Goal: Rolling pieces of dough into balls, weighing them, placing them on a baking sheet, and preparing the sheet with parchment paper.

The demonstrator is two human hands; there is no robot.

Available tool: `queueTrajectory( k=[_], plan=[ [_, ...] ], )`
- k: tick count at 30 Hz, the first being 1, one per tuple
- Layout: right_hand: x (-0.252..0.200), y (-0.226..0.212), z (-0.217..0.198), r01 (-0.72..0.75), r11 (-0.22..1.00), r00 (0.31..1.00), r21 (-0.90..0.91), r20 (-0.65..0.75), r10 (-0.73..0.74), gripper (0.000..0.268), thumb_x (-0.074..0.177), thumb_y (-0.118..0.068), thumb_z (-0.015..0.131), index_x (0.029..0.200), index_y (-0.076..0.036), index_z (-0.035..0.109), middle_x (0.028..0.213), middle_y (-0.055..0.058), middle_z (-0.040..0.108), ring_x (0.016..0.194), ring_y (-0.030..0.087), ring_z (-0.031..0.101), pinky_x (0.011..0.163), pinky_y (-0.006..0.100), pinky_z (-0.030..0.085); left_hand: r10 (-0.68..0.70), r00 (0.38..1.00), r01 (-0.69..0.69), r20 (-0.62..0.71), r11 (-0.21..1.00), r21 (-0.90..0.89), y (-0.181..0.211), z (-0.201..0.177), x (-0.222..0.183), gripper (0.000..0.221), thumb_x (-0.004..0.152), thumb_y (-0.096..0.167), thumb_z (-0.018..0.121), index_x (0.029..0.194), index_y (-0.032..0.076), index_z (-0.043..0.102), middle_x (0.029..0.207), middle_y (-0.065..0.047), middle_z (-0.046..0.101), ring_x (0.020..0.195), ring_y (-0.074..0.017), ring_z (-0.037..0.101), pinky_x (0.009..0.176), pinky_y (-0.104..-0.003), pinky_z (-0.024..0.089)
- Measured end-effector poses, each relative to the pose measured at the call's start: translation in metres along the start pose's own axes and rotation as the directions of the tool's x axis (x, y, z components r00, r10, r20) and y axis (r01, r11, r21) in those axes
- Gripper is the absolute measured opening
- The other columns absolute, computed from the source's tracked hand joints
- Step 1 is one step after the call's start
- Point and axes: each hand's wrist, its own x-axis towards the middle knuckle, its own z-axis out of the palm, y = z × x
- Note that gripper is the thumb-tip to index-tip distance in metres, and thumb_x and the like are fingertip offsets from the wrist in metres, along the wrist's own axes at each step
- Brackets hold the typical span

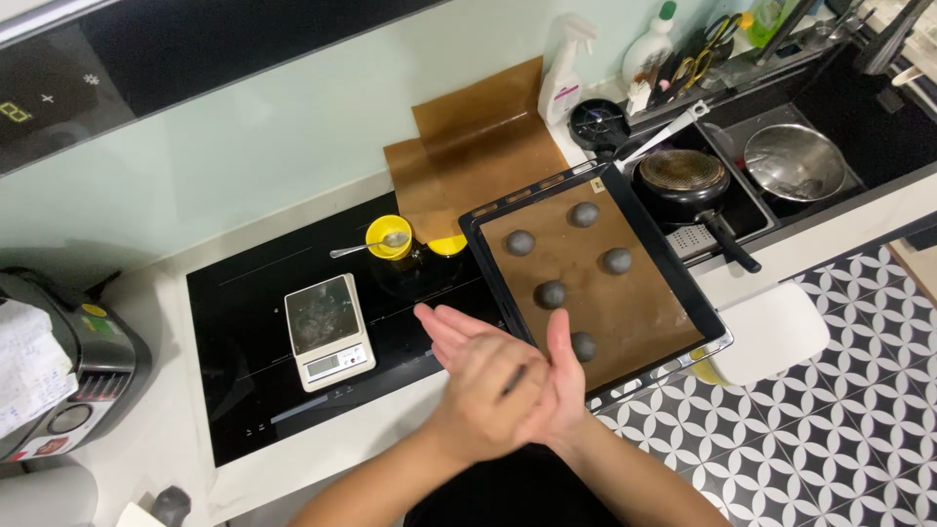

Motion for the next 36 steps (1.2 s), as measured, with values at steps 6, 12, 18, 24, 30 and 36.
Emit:
queueTrajectory(
  k=[6, 12, 18, 24, 30, 36],
  plan=[
    [0.0, -0.01, -0.003, -0.009, 1.0, 1.0, -0.029, 0.014, 0.01, 0.118, 0.095, -0.082, 0.009, 0.161, 0.016, 0.008, 0.173, 0.033, 0.007, 0.165, 0.037, 0.007, 0.134, 0.044, 0.007, 0.08, 0.997, -0.08, 0.02, 0.997, 0.0, -0.005, -0.004, -0.003, 0.025, 0.085, 0.012, 0.075, 0.103, -0.005, 0.067, 0.106, -0.02, 0.063, 0.099, -0.0333, 0.064, 0.089, -0.043, 0.053],
    [0.004, -0.008, 0.003, -0.061, 0.998, 0.998, 0.017, 0.011, 0.061, 0.117, 0.093, -0.082, 0.008, 0.162, 0.013, 0.008, 0.174, 0.029, 0.006, 0.165, 0.034, 0.006, 0.133, 0.043, 0.006, 0.079, 0.996, -0.082, 0.045, 0.994, 0.065, 0.001, 0.001, -0.007, 0.028, 0.086, 0.013, 0.077, 0.105, -0.005, 0.067, 0.11, -0.019, 0.061, 0.102, -0.0338, 0.063, 0.089, -0.044, 0.053],
    [0.001, -0.002, -0.004, -0.009, 0.999, 1.0, -0.049, -0.01, 0.009, 0.115, 0.097, -0.081, 0.009, 0.162, 0.014, 0.011, 0.173, 0.032, 0.008, 0.165, 0.037, 0.008, 0.135, 0.045, 0.007, -0.004, 0.999, 0.004, 0.039, 1.0, -0.005, -0.01, 0.008, -0.018, 0.033, 0.081, 0.017, 0.079, 0.104, -0.002, 0.066, 0.113, -0.02, 0.062, 0.103, -0.0355, 0.062, 0.089, -0.045, 0.053],
    [0.001, -0.012, -0.001, -0.024, 0.997, 0.999, -0.079, -0.024, 0.022, 0.113, 0.098, -0.08, 0.008, 0.162, 0.013, 0.013, 0.174, 0.032, 0.008, 0.165, 0.038, 0.009, 0.134, 0.046, 0.01, 0.029, 0.999, -0.029, 0.017, 0.999, -0.015, -0.005, 0.006, -0.016, 0.032, 0.082, 0.014, 0.079, 0.105, -0.002, 0.066, 0.113, -0.018, 0.062, 0.103, -0.0346, 0.062, 0.091, -0.046, 0.052],
    [0.001, -0.002, 0.0, -0.048, 0.997, 0.998, -0.054, -0.045, 0.045, 0.112, 0.096, -0.078, 0.008, 0.161, 0.013, 0.012, 0.173, 0.03, 0.01, 0.164, 0.037, 0.012, 0.132, 0.046, 0.01, -0.018, 1.0, 0.018, -0.001, 1.0, -0.007, 0.001, 0.01, -0.01, 0.031, 0.08, 0.012, 0.079, 0.104, -0.003, 0.065, 0.111, -0.018, 0.061, 0.101, -0.0341, 0.062, 0.09, -0.046, 0.052],
    [0.003, 0.0, -0.009, -0.008, 1.0, 0.998, 0.013, -0.059, 0.009, 0.113, 0.097, -0.079, 0.007, 0.161, 0.014, 0.012, 0.173, 0.032, 0.009, 0.163, 0.038, 0.011, 0.133, 0.048, 0.009, -0.04, 0.999, 0.041, 0.023, 0.997, -0.064, -0.011, 0.015, -0.013, 0.032, 0.078, 0.014, 0.08, 0.103, -0.002, 0.066, 0.112, -0.018, 0.061, 0.101, -0.0349, 0.062, 0.089, -0.047, 0.05]
  ],
)
